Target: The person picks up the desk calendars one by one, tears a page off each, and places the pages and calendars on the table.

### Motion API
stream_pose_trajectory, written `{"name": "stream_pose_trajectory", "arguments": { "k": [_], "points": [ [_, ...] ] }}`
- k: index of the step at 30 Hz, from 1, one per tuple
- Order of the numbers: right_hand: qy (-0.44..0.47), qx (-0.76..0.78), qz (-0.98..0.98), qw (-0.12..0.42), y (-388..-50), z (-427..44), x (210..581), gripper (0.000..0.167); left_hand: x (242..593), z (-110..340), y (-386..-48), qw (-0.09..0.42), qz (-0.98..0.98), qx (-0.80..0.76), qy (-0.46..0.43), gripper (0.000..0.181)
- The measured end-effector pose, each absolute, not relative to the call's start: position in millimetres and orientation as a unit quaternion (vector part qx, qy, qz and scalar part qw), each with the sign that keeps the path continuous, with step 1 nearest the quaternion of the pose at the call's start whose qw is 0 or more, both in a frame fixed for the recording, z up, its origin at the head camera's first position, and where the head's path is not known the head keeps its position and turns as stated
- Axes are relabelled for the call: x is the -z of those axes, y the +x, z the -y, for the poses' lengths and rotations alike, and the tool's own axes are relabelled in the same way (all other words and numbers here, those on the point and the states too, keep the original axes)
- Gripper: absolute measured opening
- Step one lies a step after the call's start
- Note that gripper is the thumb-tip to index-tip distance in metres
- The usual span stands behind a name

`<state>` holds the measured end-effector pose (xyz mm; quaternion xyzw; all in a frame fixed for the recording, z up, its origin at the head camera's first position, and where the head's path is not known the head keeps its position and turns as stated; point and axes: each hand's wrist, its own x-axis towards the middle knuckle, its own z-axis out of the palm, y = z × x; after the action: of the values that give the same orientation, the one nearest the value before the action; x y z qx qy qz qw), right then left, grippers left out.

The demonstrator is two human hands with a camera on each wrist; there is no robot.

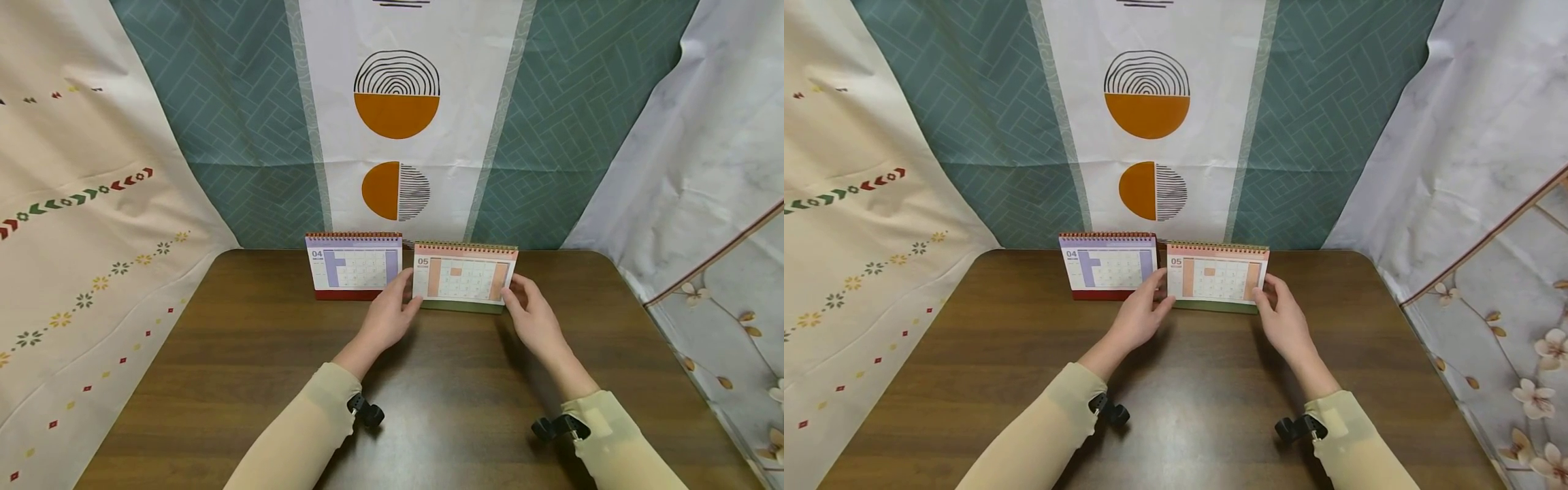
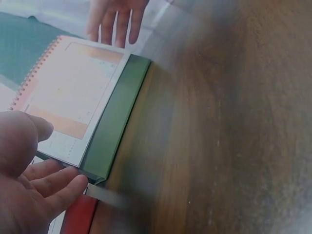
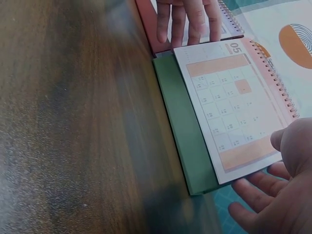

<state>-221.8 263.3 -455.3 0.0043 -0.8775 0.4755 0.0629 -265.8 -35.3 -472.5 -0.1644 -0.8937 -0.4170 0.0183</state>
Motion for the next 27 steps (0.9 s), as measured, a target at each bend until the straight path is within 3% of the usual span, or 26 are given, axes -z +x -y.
{"name": "stream_pose_trajectory", "arguments": {
  "k": [27],
  "points": [
    [0.021,-0.468,0.882,0.049,-204,-264,462,0.063,476,45,-249,0.022,0.880,0.439,-0.182,0.057]
  ]
}}
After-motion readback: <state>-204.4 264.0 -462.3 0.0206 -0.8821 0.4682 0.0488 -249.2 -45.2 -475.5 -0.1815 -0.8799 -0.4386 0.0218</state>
